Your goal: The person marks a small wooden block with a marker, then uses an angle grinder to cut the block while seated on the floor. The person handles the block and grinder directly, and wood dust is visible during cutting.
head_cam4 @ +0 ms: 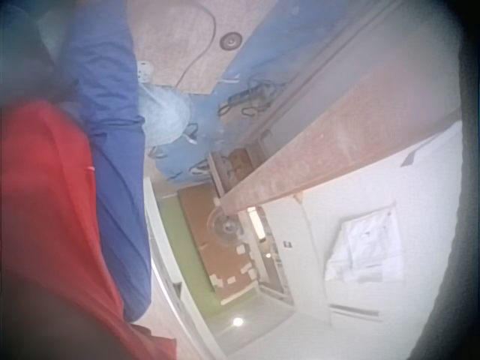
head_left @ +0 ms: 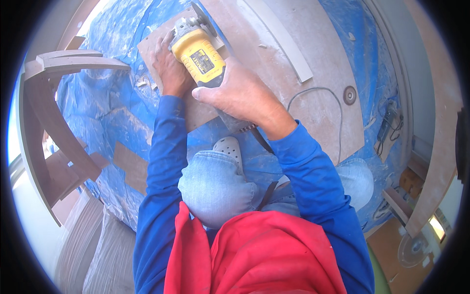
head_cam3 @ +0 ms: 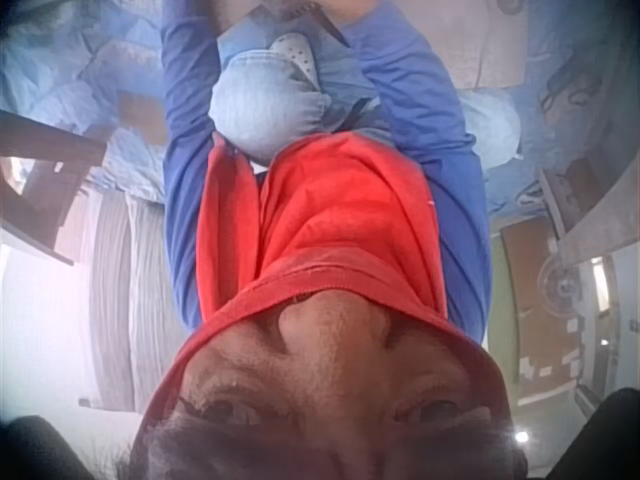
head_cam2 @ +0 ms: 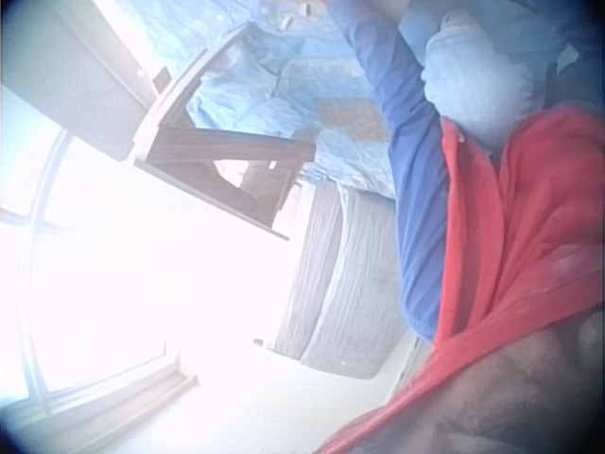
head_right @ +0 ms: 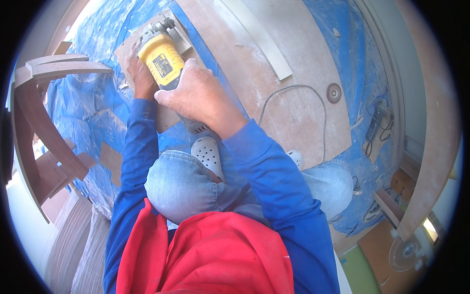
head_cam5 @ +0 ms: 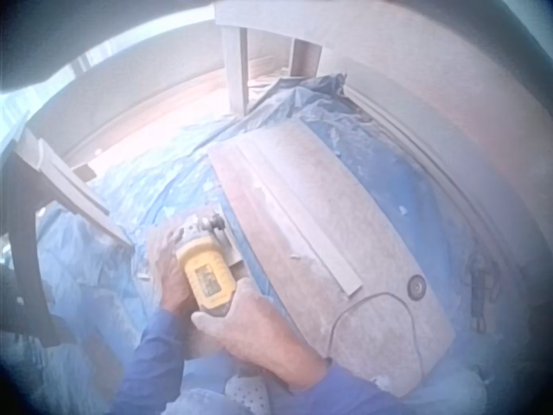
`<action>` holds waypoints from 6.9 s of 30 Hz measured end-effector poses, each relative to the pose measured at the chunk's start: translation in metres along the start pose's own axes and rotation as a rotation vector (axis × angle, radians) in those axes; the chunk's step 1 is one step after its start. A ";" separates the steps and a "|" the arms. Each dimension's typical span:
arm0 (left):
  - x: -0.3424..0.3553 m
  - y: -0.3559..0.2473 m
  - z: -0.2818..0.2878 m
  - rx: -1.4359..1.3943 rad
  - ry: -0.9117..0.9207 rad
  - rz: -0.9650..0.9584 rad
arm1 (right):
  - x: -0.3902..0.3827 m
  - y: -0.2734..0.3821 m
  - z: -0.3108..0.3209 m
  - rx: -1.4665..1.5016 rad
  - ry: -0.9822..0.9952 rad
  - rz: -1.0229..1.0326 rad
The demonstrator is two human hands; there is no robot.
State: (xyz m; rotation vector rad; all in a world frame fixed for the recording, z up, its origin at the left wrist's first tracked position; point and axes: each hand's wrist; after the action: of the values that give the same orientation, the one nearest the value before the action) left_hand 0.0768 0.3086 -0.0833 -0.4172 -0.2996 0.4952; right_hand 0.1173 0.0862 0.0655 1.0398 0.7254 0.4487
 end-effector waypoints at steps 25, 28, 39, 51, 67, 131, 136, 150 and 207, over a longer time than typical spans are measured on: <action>-0.001 -0.003 0.001 0.005 -0.022 0.030 | 0.008 -0.003 0.000 -0.077 0.011 0.009; -0.002 -0.003 0.001 0.001 -0.023 0.031 | 0.006 -0.003 0.001 -0.077 0.014 -0.003; -0.002 -0.006 0.004 -0.058 -0.025 0.038 | 0.005 -0.005 -0.001 -0.071 -0.003 0.001; -0.002 -0.005 0.002 -0.015 -0.016 0.051 | 0.005 -0.003 0.003 -0.018 0.052 -0.031; 0.000 -0.007 0.005 -0.036 -0.016 0.047 | 0.008 -0.004 0.001 -0.064 0.034 -0.031; -0.001 -0.008 0.004 -0.032 -0.058 -0.021 | -0.012 0.000 0.007 -0.068 0.014 -0.024; -0.001 -0.009 0.004 -0.023 -0.059 -0.019 | -0.011 -0.001 0.007 -0.085 0.019 -0.031; -0.002 -0.010 0.004 -0.034 -0.065 -0.025 | -0.009 -0.002 0.007 -0.056 0.009 -0.022; -0.001 -0.010 0.003 -0.027 -0.074 -0.031 | -0.022 -0.005 0.009 -0.047 -0.006 0.006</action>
State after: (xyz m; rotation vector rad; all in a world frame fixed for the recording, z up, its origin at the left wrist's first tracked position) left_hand 0.0788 0.3012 -0.0766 -0.4208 -0.3842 0.4772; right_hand 0.1089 0.0639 0.0708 0.9994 0.7030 0.4658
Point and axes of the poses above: each hand's wrist, its own x-axis towards the middle knuckle, its own z-axis out of the back of the hand, y = z × x, and after that the axes turned 11 degrees about z, right-handed
